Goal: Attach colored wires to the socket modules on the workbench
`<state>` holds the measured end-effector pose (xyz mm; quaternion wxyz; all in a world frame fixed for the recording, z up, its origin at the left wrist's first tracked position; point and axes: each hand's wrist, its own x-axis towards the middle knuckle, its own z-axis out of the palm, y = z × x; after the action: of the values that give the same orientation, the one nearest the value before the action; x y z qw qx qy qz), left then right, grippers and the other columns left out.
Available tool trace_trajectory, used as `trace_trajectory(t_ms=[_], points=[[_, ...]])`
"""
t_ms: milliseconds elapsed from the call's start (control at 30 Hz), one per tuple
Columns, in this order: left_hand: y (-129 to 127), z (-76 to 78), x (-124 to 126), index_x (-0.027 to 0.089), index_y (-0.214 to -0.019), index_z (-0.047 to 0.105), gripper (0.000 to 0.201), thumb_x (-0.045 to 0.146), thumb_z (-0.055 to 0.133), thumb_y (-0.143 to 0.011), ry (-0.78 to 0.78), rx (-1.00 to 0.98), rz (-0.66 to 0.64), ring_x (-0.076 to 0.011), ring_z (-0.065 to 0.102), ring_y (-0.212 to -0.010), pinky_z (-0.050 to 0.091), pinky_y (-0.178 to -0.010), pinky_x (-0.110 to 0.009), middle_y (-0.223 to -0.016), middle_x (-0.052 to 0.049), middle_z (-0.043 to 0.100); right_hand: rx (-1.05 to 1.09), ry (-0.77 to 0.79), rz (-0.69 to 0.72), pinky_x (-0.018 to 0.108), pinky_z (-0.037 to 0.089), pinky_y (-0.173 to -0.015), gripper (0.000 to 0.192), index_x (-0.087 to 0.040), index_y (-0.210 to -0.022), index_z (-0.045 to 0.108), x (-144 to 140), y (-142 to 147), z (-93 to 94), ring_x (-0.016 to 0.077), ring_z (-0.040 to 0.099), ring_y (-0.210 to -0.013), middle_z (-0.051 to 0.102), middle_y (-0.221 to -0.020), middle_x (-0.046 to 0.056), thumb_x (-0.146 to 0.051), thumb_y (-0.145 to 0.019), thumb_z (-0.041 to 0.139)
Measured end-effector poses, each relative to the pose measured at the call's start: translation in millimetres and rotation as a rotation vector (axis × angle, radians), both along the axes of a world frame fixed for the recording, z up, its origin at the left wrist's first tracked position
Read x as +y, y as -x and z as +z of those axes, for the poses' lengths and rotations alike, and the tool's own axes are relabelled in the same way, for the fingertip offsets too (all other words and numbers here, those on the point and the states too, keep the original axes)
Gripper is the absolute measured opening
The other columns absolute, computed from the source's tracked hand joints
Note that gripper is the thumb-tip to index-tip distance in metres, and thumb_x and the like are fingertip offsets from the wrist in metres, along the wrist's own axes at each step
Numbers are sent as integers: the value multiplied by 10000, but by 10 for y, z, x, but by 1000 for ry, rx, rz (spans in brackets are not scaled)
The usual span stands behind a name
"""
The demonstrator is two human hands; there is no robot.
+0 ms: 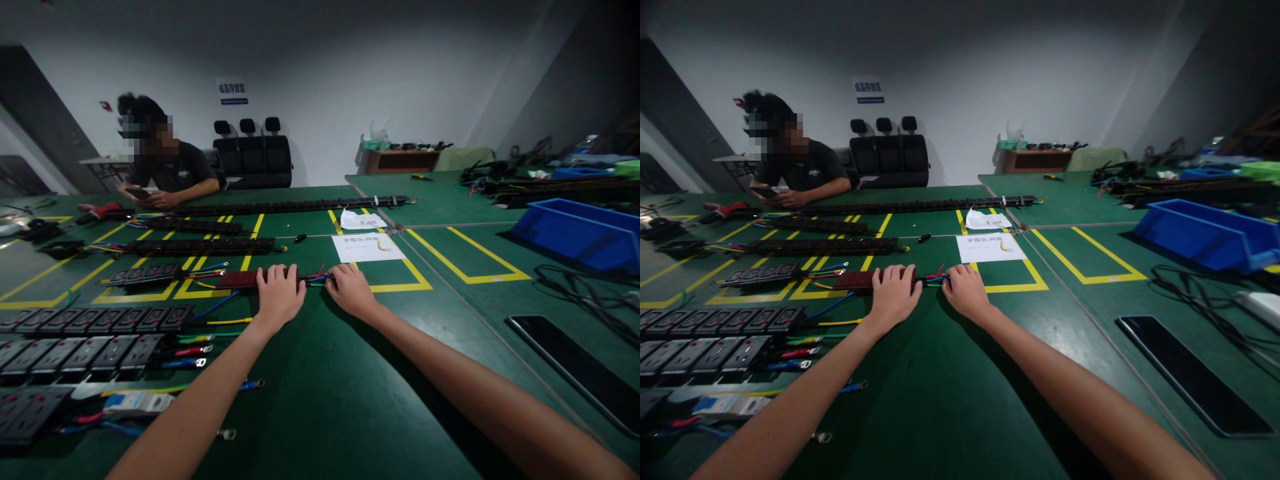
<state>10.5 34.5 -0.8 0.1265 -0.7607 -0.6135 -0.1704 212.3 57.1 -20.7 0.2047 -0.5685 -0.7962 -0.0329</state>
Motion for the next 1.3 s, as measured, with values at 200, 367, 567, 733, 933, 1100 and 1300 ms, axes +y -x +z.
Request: trace_trajectory(t_ms=[200, 367, 567, 733, 933, 1100, 1300], points=[[0, 1, 2, 180, -1385, 600, 482, 427, 408, -1019, -7, 5, -1, -360, 548, -1263, 329, -1154, -662, -1324, -184, 648, 7, -5, -1, 361, 426, -905, 210, -192, -1034, 685, -15, 4, 11, 276, 584, -1073, 712, -1128, 114, -281, -1019, 495], [2, 21, -4, 177, -1388, 597, 483, 427, 406, -1021, 16, -2, -4, -359, 548, -1270, 332, -1155, -668, -1330, -184, 646, 8, 7, 0, 361, 424, -910, 214, -191, -1042, 687, -13, 2, 14, 273, 585, -1081, 709, -1134, 118, -282, -1021, 495], [0, 12, -5, 170, -1379, 603, 481, 427, 411, -1020, -4, 10, -5, -359, 556, -1256, 339, -1149, -664, -1318, -184, 650, 2, 1, -2, 360, 424, -910, 216, -187, -1046, 686, -6, 2, 6, 270, 585, -1088, 705, -1137, 117, -284, -1026, 494], [-10, -1, -4, 170, -1383, 604, 480, 422, 436, -1010, -16, 19, 13, -362, 547, -1267, 322, -1160, -657, -1322, -179, 650, -4, 9, -5, 356, 418, -921, 214, -181, -1049, 688, -12, 4, 16, 272, 583, -1093, 705, -1140, 112, -279, -1024, 499], [-11, 10, -6, 173, -1380, 607, 476, 422, 444, -1008, -4, 9, 8, -364, 550, -1265, 326, -1156, -658, -1321, -180, 652, -9, 11, -10, 363, 421, -899, 212, -182, -1042, 689, -16, 6, 17, 274, 584, -1084, 706, -1132, 117, -282, -1023, 503], [0, -6, 2, 164, -1374, 609, 475, 421, 437, -1013, -21, 8, -8, -366, 556, -1256, 335, -1145, -671, -1309, -181, 654, -8, 10, -5, 367, 425, -896, 220, -184, -1052, 691, -7, 1, 9, 272, 584, -1085, 708, -1138, 123, -282, -1023, 497], [3, -7, 7, 161, -1379, 608, 484, 427, 423, -1019, -17, 8, -6, -365, 555, -1260, 337, -1148, -674, -1317, -185, 651, -8, 9, 1, 362, 422, -914, 223, -183, -1052, 690, 3, -3, 3, 273, 585, -1092, 710, -1138, 124, -284, -1026, 493]])
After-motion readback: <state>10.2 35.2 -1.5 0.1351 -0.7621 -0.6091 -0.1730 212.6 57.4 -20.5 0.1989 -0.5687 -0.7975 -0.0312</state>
